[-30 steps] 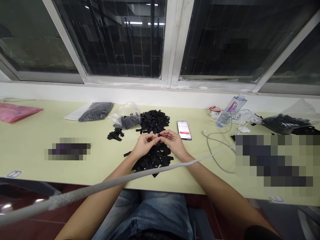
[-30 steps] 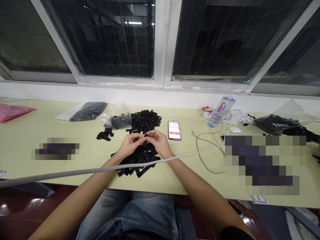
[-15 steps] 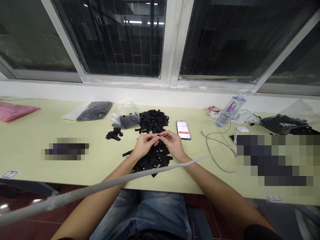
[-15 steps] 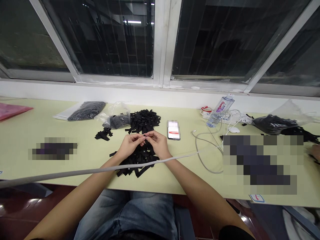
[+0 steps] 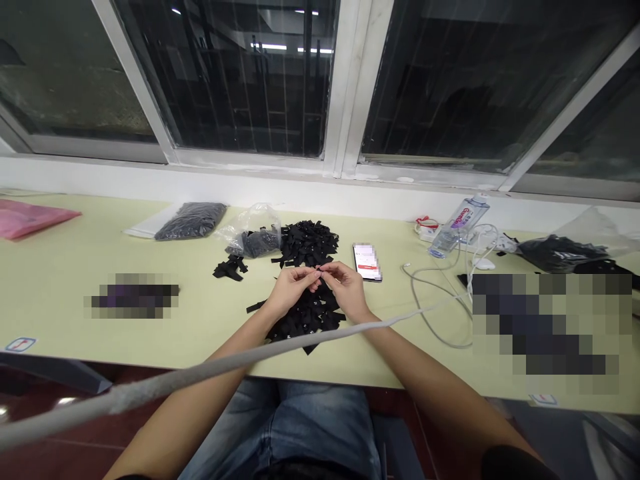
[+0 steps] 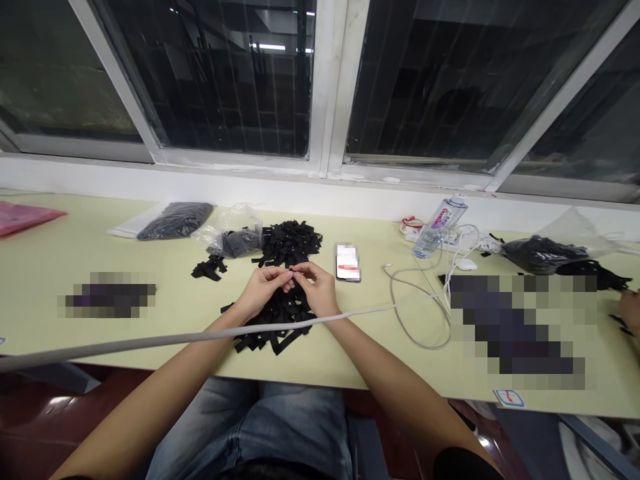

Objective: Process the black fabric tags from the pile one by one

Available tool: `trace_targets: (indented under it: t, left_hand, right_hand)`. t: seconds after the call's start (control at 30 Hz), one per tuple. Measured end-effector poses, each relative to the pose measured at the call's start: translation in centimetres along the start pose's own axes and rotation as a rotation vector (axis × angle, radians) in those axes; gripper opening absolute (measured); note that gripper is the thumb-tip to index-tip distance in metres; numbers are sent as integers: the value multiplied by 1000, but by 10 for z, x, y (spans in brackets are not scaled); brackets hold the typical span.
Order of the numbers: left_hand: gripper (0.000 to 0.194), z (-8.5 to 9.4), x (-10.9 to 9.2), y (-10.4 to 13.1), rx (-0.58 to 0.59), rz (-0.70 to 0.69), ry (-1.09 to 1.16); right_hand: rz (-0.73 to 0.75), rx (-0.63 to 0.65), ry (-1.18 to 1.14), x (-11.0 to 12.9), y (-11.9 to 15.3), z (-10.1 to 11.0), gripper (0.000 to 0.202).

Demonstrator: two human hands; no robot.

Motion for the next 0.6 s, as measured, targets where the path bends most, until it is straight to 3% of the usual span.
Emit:
trace_targets:
  t: [0.3, 0.47, 0.6]
  left_hand:
    - [32, 12, -10, 0, -17, -33, -111]
    - [32, 6, -14, -3, 32, -73, -207]
    - [32, 12, -20, -7, 16, -61, -267]
  right_hand:
    - [-116, -37, -167, 0, -4, 5, 29]
    - [-117, -61, -131, -1, -8, 11, 33]
    - [-108, -29, -67, -7, -14, 16, 43]
Point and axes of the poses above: each hand's wrist, its own y-axis away from the middle knuckle, its own z-axis out of the back of the hand, x = y × z, the point moved 9 cm from there along -y, towards the middle knuckle, and after that the axes turned 4 degrees about -y, right-handed, at the moved point
